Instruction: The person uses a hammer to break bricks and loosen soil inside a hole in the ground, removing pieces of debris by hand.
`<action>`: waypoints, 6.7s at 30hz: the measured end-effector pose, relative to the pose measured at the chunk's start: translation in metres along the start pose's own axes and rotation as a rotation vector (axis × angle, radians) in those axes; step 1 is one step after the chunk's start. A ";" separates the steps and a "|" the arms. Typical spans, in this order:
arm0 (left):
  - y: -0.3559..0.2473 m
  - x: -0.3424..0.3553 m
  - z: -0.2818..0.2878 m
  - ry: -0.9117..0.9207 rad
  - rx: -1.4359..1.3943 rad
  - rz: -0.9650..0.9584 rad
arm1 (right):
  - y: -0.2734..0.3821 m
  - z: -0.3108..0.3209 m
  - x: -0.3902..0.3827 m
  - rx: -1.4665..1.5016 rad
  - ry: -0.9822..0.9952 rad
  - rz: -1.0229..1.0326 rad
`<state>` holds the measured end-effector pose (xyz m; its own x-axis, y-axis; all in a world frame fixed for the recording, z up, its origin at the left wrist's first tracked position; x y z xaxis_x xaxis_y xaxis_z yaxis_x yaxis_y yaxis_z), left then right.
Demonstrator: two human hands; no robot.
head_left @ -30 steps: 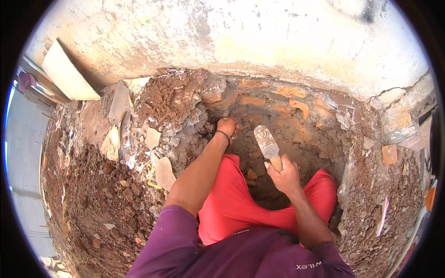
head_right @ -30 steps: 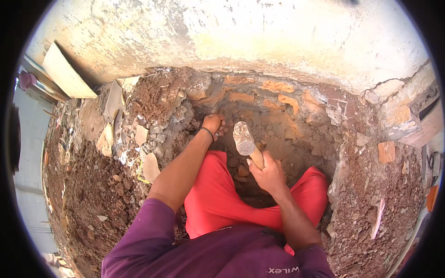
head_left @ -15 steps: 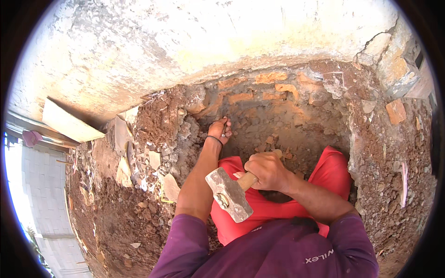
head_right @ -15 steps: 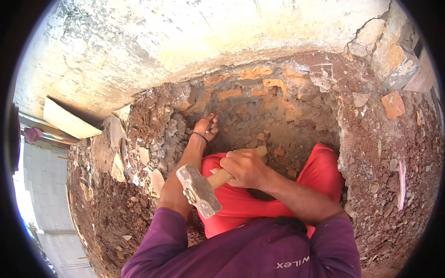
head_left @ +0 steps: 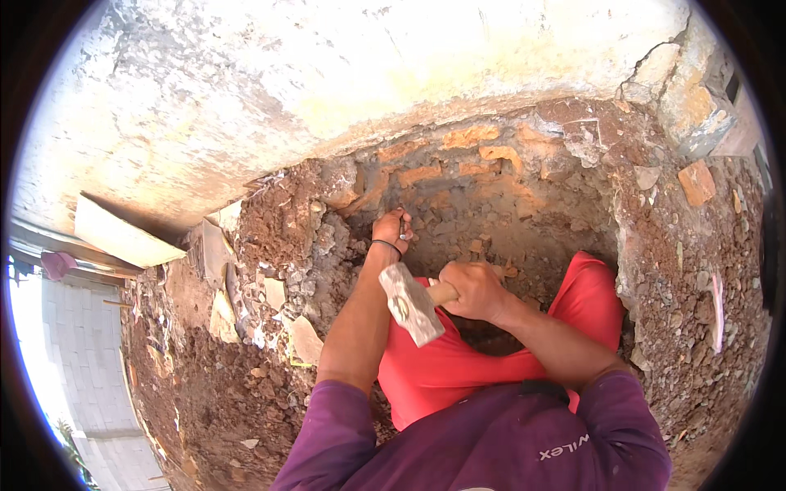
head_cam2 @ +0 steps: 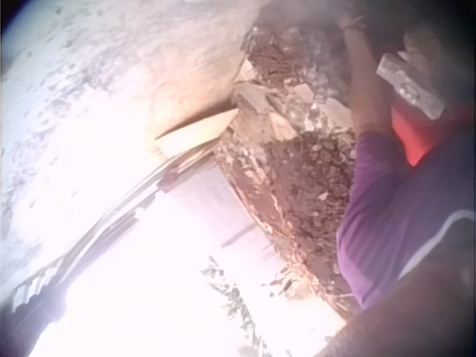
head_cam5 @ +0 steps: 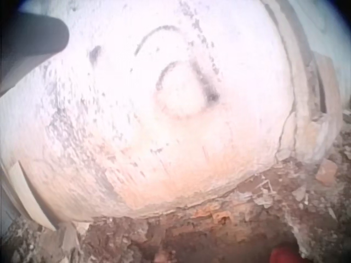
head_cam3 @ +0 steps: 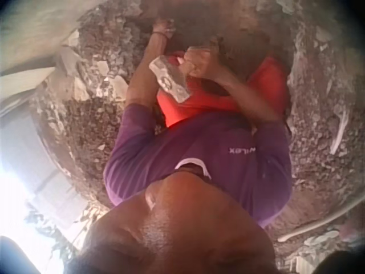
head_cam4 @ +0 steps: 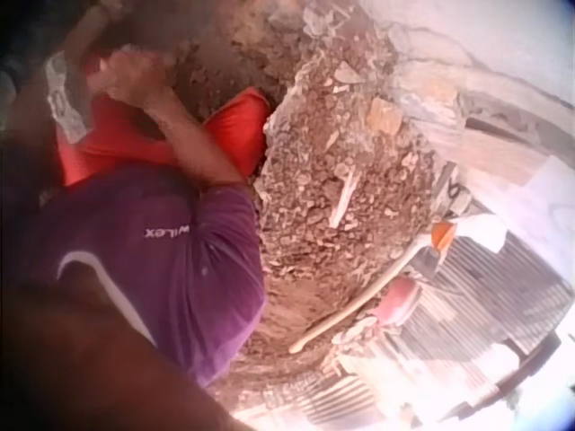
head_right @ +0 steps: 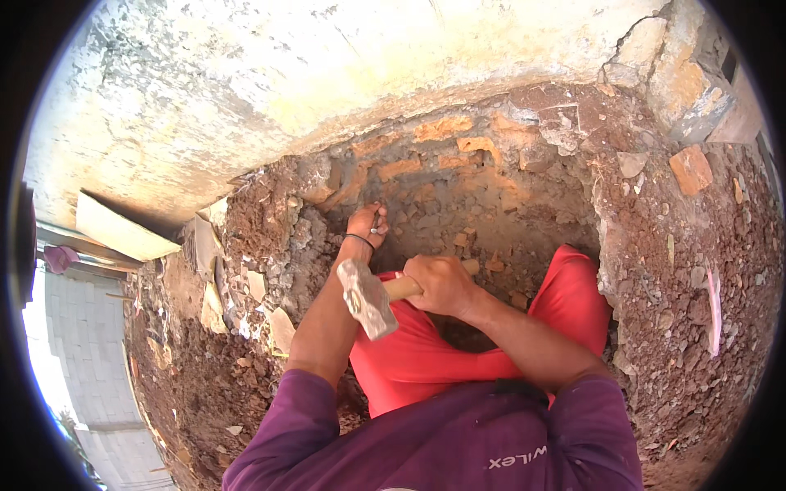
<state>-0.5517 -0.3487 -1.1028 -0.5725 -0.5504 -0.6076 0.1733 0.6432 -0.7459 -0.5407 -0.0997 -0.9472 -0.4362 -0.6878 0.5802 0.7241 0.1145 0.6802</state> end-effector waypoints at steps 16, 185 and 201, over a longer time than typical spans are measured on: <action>-0.002 0.021 0.024 -0.021 0.386 -0.015 | -0.039 -0.020 -0.015 -0.123 0.251 -0.412; -0.053 0.012 -0.050 0.254 1.534 -0.789 | -0.041 0.029 0.045 0.337 -0.317 -0.283; -0.050 0.032 -0.054 0.192 1.610 -0.728 | -0.099 0.001 0.047 0.190 -0.103 -0.556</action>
<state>-0.6217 -0.3700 -1.0706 -0.9409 -0.3191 -0.1139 0.3374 -0.8521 -0.4000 -0.6333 -0.1433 -0.9867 -0.7789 -0.6095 0.1478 0.2680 -0.1105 0.9571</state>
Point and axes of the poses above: each hand's wrist, its own x-axis towards the middle knuckle, its own z-axis out of the back of the hand, y = z × x, the point moved 7 cm from there along x, towards the middle knuckle, and after that the axes turned 1 degree about -z, right-handed, at the moved point
